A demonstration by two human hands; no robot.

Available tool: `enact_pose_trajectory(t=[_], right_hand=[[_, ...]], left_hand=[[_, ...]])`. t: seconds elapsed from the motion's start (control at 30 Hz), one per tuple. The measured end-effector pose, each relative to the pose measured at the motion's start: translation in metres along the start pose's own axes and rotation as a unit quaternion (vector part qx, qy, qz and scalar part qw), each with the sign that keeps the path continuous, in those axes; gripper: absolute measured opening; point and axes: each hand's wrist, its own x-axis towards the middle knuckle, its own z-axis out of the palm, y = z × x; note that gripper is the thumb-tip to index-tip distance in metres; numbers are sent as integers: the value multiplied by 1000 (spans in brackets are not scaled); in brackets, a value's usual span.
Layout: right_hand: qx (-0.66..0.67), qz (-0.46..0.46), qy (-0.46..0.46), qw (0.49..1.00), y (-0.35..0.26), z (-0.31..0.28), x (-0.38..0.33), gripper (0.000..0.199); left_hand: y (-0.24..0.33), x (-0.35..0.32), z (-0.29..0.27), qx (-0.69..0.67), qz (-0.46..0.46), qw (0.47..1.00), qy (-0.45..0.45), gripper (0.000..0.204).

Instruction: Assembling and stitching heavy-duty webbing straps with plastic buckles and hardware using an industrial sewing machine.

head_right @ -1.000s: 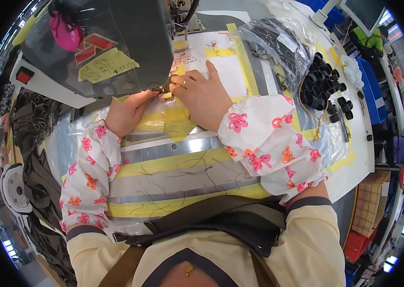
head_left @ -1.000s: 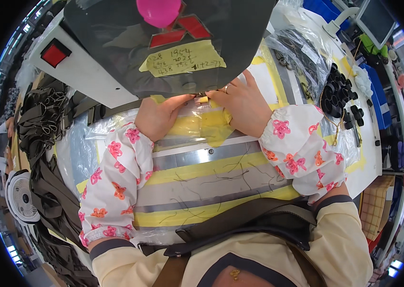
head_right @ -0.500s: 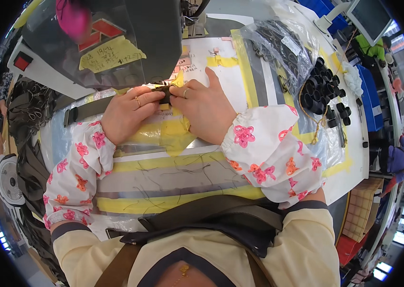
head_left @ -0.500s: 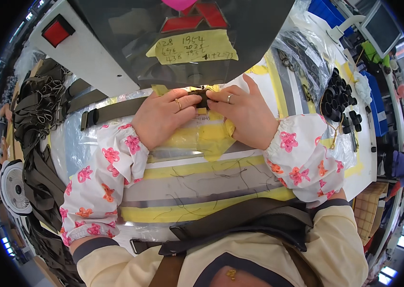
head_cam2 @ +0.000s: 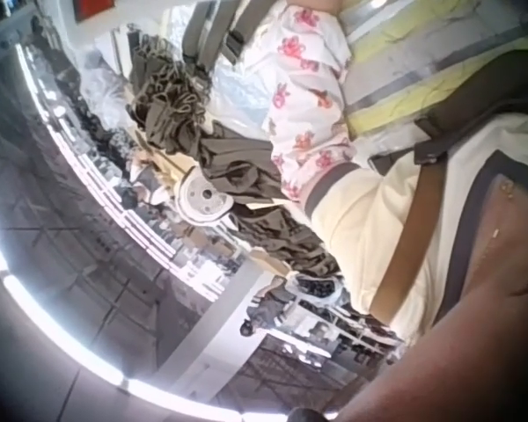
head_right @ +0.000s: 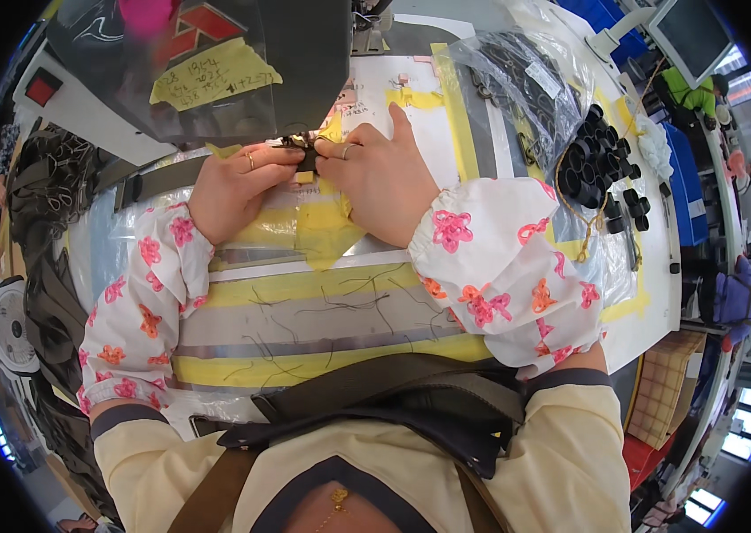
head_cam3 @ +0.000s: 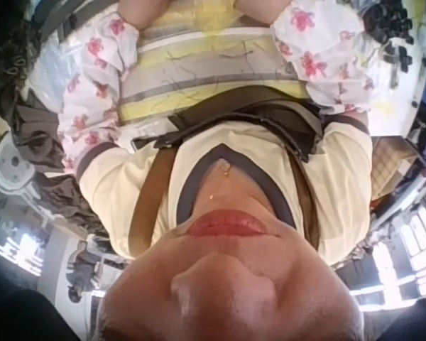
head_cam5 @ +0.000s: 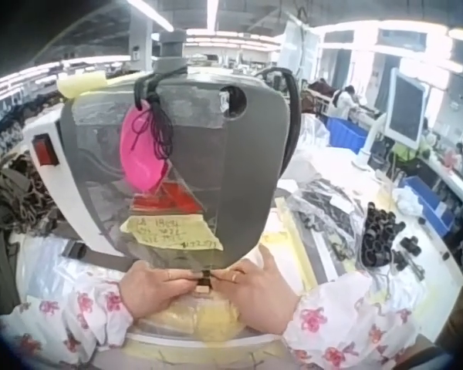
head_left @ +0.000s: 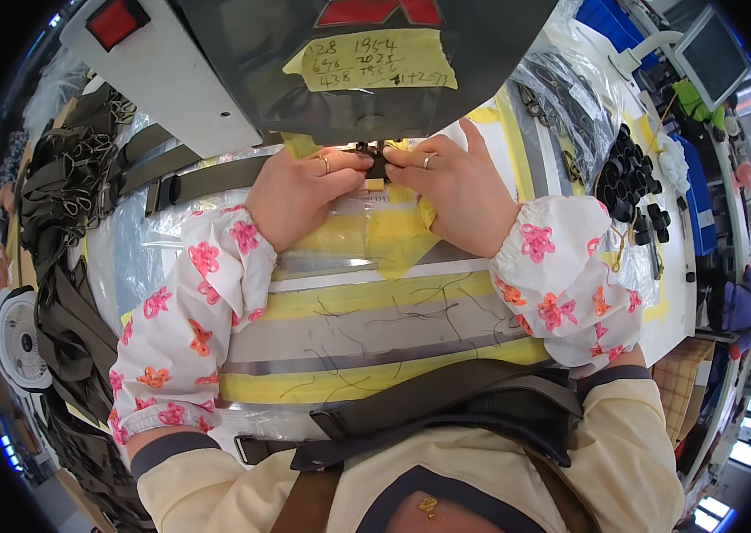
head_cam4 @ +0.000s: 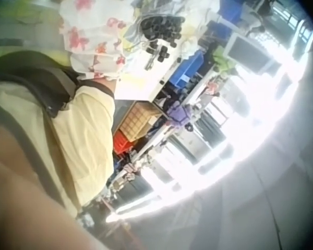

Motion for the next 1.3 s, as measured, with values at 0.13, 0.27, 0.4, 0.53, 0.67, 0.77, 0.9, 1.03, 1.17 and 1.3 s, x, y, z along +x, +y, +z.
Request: enact_pose_trajectory(t=[0.13, 0.27, 0.4, 0.53, 0.67, 0.77, 0.9, 1.03, 1.17, 1.3], right_hand=[[-10, -14, -3, 1000, 12, 3, 8, 41], [16, 8, -39, 999, 14, 4, 22, 40], [69, 7, -13, 997, 18, 6, 24, 41], [63, 6, 21, 998, 14, 4, 19, 43], [125, -35, 113, 985, 18, 13, 17, 36], [142, -26, 113, 983, 20, 23, 14, 31], [149, -25, 153, 977, 17, 28, 19, 23], [99, -112, 182, 972, 17, 24, 20, 22], [84, -143, 136, 977, 24, 15, 20, 24], [52, -188, 186, 963, -1, 5, 15, 29]], left_hand=[[-7, 0, 3, 3, -45, 999, 3, 12], [-18, -1, 6, -9, -52, 998, 38, 18], [-21, -2, 7, 14, -53, 998, 32, 24], [-21, 4, 8, 34, -23, 997, 62, 27], [-4, -3, -7, 45, -109, 992, -35, 20], [-2, -20, -32, 108, -138, 982, -76, 19], [-21, -59, -73, 145, -158, 976, 38, 28], [-42, -109, -104, 230, -193, 954, -21, 35], [-48, -120, -107, 211, -203, 956, -33, 34], [-65, -113, -119, 321, -185, 927, -65, 37]])
